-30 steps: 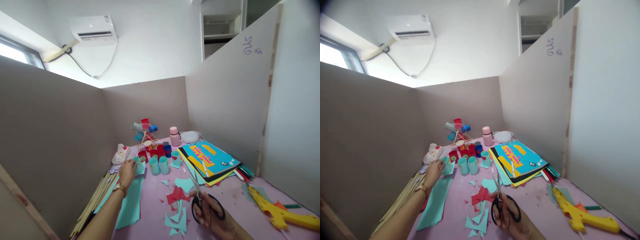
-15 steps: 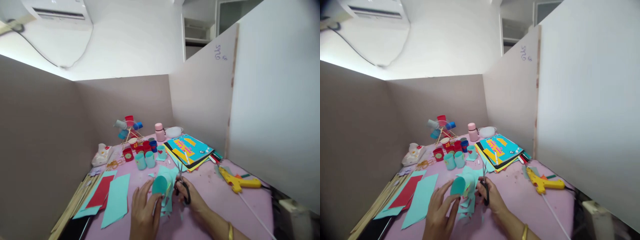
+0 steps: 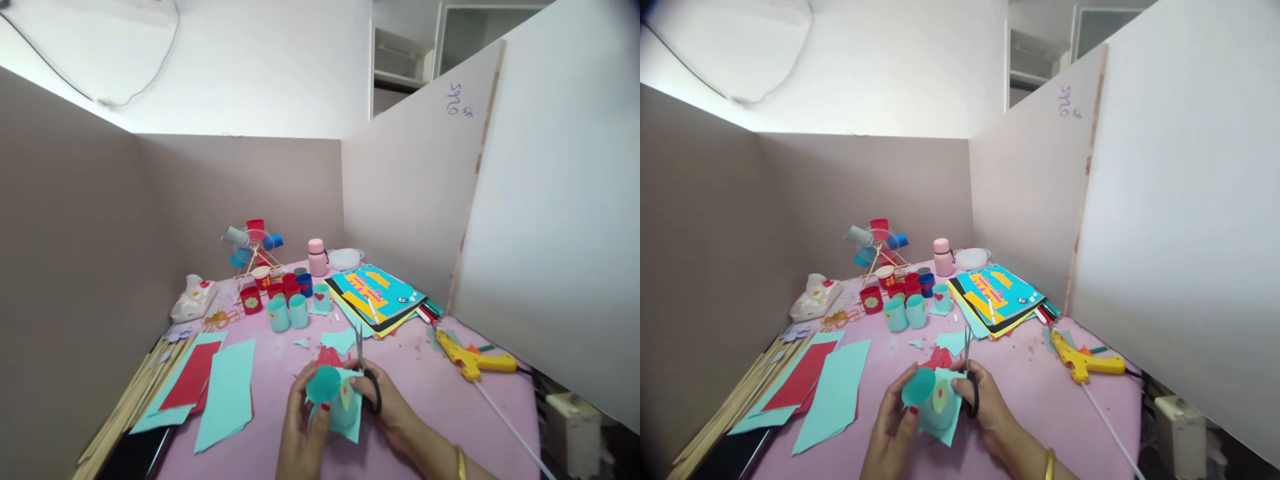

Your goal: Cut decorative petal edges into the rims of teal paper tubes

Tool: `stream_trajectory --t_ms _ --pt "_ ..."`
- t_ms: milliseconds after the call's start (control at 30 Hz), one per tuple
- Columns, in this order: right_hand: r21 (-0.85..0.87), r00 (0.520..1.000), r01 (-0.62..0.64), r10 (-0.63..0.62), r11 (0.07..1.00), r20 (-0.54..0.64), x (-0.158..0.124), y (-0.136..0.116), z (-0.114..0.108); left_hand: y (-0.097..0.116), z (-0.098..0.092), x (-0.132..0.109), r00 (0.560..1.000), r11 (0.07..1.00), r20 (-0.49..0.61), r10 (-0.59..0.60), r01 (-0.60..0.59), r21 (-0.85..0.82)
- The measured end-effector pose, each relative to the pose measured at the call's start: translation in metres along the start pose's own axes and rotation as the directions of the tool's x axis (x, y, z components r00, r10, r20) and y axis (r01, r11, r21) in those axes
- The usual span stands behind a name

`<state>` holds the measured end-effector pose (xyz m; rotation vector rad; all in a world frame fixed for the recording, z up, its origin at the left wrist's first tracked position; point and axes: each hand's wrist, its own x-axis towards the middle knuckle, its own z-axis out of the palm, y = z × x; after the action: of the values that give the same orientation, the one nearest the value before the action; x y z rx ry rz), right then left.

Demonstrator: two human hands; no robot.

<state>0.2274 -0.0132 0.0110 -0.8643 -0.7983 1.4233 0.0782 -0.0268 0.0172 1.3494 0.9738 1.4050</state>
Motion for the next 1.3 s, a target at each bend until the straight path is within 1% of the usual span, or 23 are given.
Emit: stream_trajectory --t_ms 33,100,167,267,367,433,500,567,633,733,867,900,933,1000,1033,1100,1200,1267,1300 --pt "-0.017 1.000 -0.006 0.006 1.000 0.003 0.000 0.001 0.000 -0.001 -0.002 0.004 0.997 0.993 0.003 -0.079 0.079 -0.086" --pt "-0.051 1.000 -0.014 0.014 0.999 0.004 0.000 0.003 0.000 -0.006 -0.005 0.011 0.979 0.952 0.015 -0.205 0.203 -0.231" --pt "-0.076 1.000 -0.017 0.018 0.997 0.010 0.001 0.005 -0.002 -0.011 -0.009 0.018 0.957 0.902 0.013 -0.289 0.277 -0.332" --pt "-0.112 0.999 -0.022 0.026 0.993 0.037 0.005 0.004 -0.003 -0.016 -0.015 0.022 0.944 0.866 -0.001 -0.331 0.303 -0.399" --pt "-0.176 0.997 -0.010 0.023 0.984 0.068 0.011 -0.004 0.001 -0.013 -0.019 0.020 0.931 0.837 0.018 -0.364 0.336 -0.432" --pt "-0.219 0.997 0.016 0.002 0.976 0.083 0.017 -0.010 0.005 -0.007 -0.020 0.017 0.908 0.794 0.093 -0.408 0.403 -0.456" --pt "-0.251 0.995 0.046 -0.023 0.967 0.096 0.021 -0.015 0.010 -0.003 -0.021 0.016 0.891 0.754 0.184 -0.416 0.451 -0.478" --pt "-0.271 0.993 0.079 -0.052 0.959 0.105 0.024 -0.018 0.016 -0.002 -0.022 0.018 0.889 0.741 0.239 -0.390 0.457 -0.492" --pt "-0.279 0.990 0.116 -0.090 0.953 0.105 0.025 -0.018 0.020 -0.006 -0.022 0.022 0.895 0.754 0.247 -0.371 0.446 -0.482" --pt "-0.283 0.985 0.165 -0.146 0.945 0.086 0.024 -0.015 0.025 -0.015 -0.020 0.028 0.897 0.799 0.239 -0.373 0.441 -0.408" --pt "-0.288 0.982 0.188 -0.175 0.939 0.070 0.022 -0.011 0.025 -0.018 -0.011 0.021 0.949 0.896 0.188 -0.253 0.303 -0.325" --pt "-0.286 0.982 0.189 -0.177 0.939 0.066 0.022 -0.010 0.024 -0.017 -0.010 0.019 0.952 0.903 0.195 -0.235 0.288 -0.319" --pt "-0.285 0.982 0.189 -0.178 0.940 0.064 0.022 -0.010 0.022 -0.017 -0.009 0.016 0.949 0.899 0.213 -0.234 0.295 -0.324" --pt "-0.292 0.981 0.192 -0.176 0.937 0.082 0.023 -0.010 0.014 -0.017 -0.011 0.015 0.929 0.871 0.249 -0.274 0.350 -0.344" --pt "-0.305 0.981 0.190 -0.166 0.933 0.101 0.024 -0.011 0.010 -0.018 -0.014 0.016 0.922 0.865 0.244 -0.301 0.372 -0.338" --pt "-0.351 0.979 0.172 -0.121 0.920 0.162 0.024 -0.013 -0.001 -0.020 -0.023 0.021 0.927 0.883 0.177 -0.332 0.371 -0.289" --pt "-0.457 0.971 0.130 -0.019 0.880 0.239 0.020 -0.017 -0.013 -0.020 -0.039 0.030 0.949 0.932 0.054 -0.312 0.316 -0.179" --pt "-0.539 0.963 0.158 -0.008 0.827 0.269 0.016 -0.022 -0.015 -0.017 -0.049 0.035 0.954 0.945 0.015 -0.299 0.298 -0.138" --pt "-0.602 0.954 0.187 0.002 0.776 0.299 0.013 -0.025 -0.014 -0.014 -0.053 0.037 0.957 0.950 -0.006 -0.289 0.286 -0.127"
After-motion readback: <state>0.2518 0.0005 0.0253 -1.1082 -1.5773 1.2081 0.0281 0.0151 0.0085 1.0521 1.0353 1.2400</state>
